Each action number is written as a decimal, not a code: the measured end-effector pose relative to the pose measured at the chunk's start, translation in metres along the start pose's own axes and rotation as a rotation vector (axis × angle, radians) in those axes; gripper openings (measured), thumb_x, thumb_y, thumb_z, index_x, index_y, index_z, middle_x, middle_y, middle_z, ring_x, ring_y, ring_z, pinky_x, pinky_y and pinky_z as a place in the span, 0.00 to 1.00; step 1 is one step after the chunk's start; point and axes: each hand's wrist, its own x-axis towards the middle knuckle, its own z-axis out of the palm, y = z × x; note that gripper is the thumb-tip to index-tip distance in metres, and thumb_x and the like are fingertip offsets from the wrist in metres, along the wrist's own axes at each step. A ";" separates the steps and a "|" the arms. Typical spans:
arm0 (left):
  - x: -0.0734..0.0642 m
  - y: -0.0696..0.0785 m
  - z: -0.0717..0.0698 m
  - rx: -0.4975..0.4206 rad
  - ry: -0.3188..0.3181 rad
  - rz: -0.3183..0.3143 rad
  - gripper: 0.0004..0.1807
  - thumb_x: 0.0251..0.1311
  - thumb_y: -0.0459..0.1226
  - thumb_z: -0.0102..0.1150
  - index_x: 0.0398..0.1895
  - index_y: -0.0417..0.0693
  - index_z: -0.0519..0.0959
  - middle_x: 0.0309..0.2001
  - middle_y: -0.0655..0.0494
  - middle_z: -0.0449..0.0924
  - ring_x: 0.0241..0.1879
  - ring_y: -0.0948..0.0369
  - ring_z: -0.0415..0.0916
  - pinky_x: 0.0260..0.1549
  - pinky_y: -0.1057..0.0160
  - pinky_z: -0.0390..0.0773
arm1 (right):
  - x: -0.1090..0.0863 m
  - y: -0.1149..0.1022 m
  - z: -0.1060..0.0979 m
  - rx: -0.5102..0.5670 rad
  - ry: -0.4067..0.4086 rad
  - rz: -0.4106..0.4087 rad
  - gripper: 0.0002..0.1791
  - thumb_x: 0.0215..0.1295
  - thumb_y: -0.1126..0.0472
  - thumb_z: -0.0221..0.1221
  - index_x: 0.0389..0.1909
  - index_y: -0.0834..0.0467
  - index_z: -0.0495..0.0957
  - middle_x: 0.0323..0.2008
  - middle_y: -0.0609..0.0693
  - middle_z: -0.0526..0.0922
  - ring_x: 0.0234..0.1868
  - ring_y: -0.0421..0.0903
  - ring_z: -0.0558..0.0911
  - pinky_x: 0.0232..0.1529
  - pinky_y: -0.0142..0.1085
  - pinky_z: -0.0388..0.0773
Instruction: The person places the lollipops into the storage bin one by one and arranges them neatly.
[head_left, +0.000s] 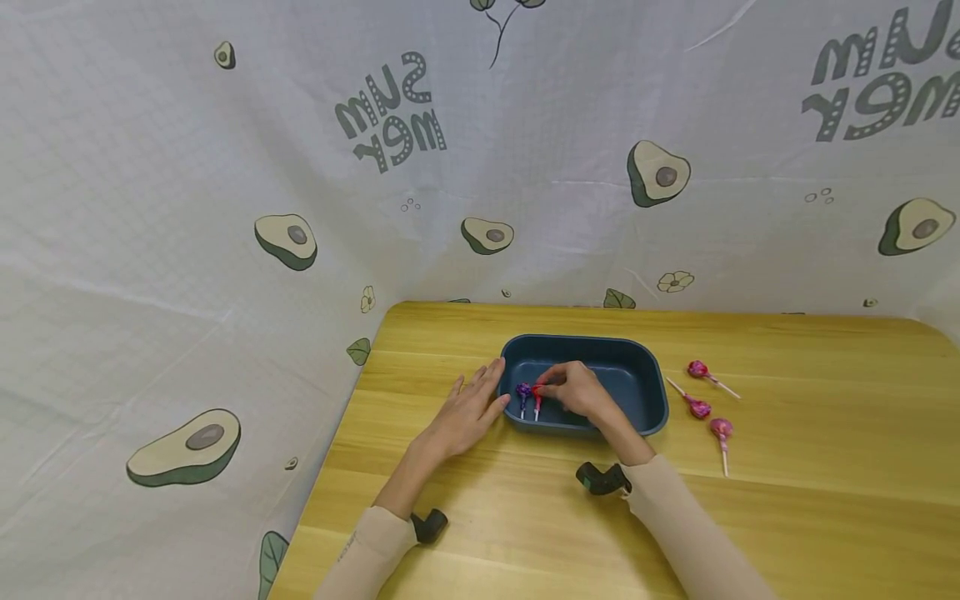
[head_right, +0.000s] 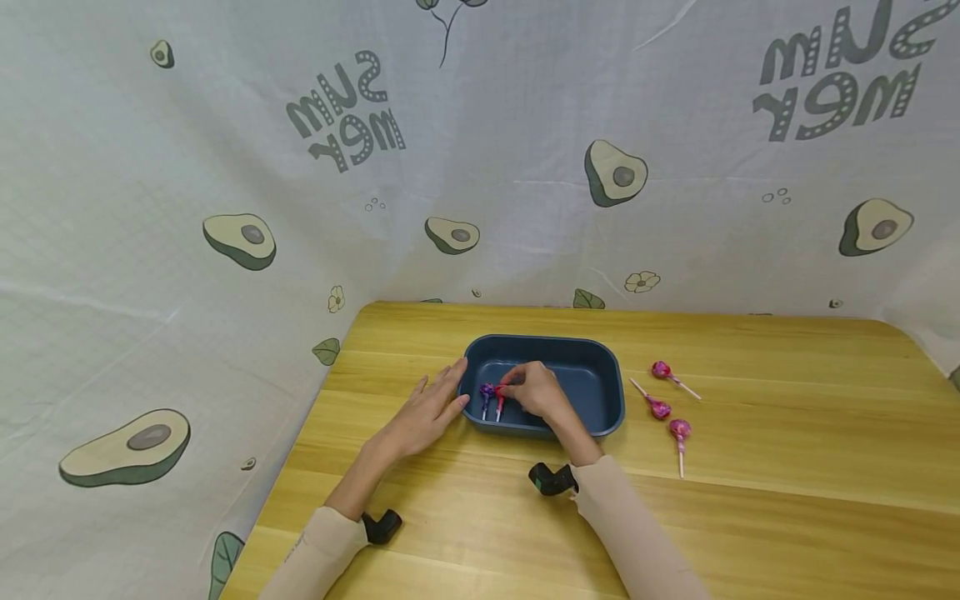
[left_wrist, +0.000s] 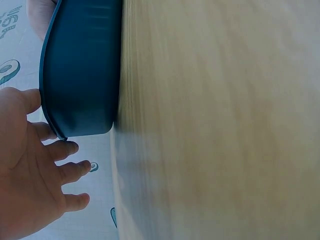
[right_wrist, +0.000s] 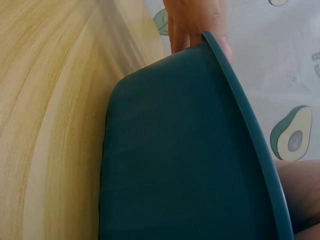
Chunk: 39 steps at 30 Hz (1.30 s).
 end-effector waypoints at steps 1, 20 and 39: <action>0.000 0.000 0.000 0.000 0.001 0.000 0.37 0.83 0.57 0.31 0.86 0.56 0.38 0.85 0.55 0.43 0.84 0.47 0.44 0.81 0.35 0.40 | 0.000 0.000 0.000 0.001 0.000 -0.003 0.11 0.72 0.62 0.64 0.46 0.66 0.86 0.40 0.62 0.88 0.20 0.41 0.74 0.25 0.33 0.76; 0.000 0.000 0.000 -0.008 0.003 0.002 0.37 0.82 0.57 0.30 0.86 0.57 0.38 0.85 0.55 0.43 0.84 0.47 0.44 0.81 0.35 0.40 | 0.001 0.001 0.001 0.025 0.000 -0.018 0.12 0.71 0.62 0.64 0.49 0.66 0.85 0.37 0.61 0.88 0.20 0.42 0.75 0.26 0.35 0.77; 0.000 0.000 -0.001 -0.007 0.001 0.004 0.37 0.83 0.57 0.31 0.86 0.57 0.38 0.85 0.54 0.43 0.84 0.47 0.44 0.81 0.35 0.40 | 0.006 -0.004 0.006 -0.044 0.030 0.019 0.10 0.71 0.63 0.64 0.47 0.65 0.86 0.34 0.59 0.88 0.18 0.41 0.75 0.23 0.33 0.76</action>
